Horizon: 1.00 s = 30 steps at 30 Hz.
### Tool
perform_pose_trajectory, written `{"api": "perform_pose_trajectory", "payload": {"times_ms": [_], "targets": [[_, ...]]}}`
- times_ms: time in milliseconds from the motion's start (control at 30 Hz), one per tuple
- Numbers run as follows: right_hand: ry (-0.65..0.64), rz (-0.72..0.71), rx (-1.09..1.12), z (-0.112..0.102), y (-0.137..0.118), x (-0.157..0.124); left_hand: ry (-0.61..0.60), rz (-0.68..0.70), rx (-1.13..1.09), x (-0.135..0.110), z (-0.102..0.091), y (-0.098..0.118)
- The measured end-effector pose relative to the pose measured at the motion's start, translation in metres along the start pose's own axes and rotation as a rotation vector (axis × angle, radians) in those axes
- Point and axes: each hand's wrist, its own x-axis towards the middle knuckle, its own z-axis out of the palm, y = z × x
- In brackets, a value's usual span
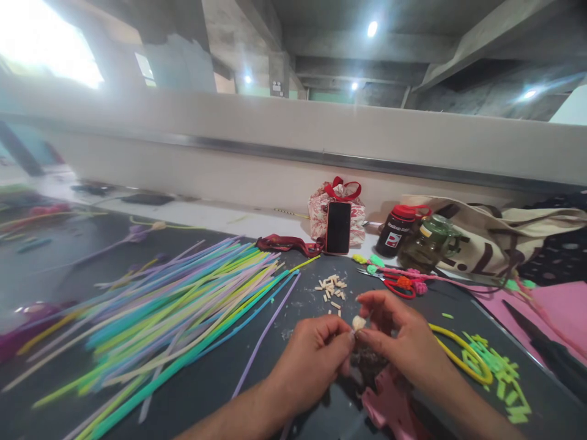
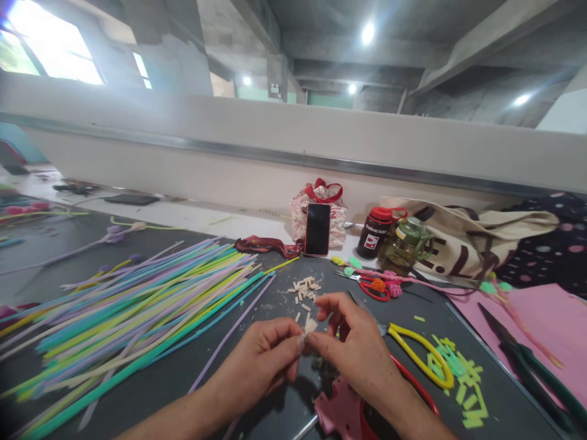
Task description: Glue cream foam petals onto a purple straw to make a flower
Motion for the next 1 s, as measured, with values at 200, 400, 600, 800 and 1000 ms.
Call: {"api": "perform_pose_trajectory", "payload": {"times_ms": [200,400,600,800,1000], "targets": [[0.020,0.006,0.024,0.0006,0.0004,0.0011,0.015,0.051,0.098,-0.0033,-0.0013,-0.0005],[0.018,-0.031,-0.003,0.0020,0.0006,-0.0003,0.013,0.061,0.083,-0.0038,-0.0017,0.0009],[0.045,-0.110,-0.089,0.0035,0.0038,-0.0034,0.012,0.101,0.069,-0.0036,-0.0043,0.0014],[0.060,-0.242,-0.192,0.0015,0.0059,-0.0039,-0.010,0.116,0.071,-0.0032,-0.0051,0.0040],[0.038,-0.344,-0.229,-0.0001,0.0056,-0.0047,-0.034,0.103,0.019,-0.0018,-0.0040,-0.0021]]}}
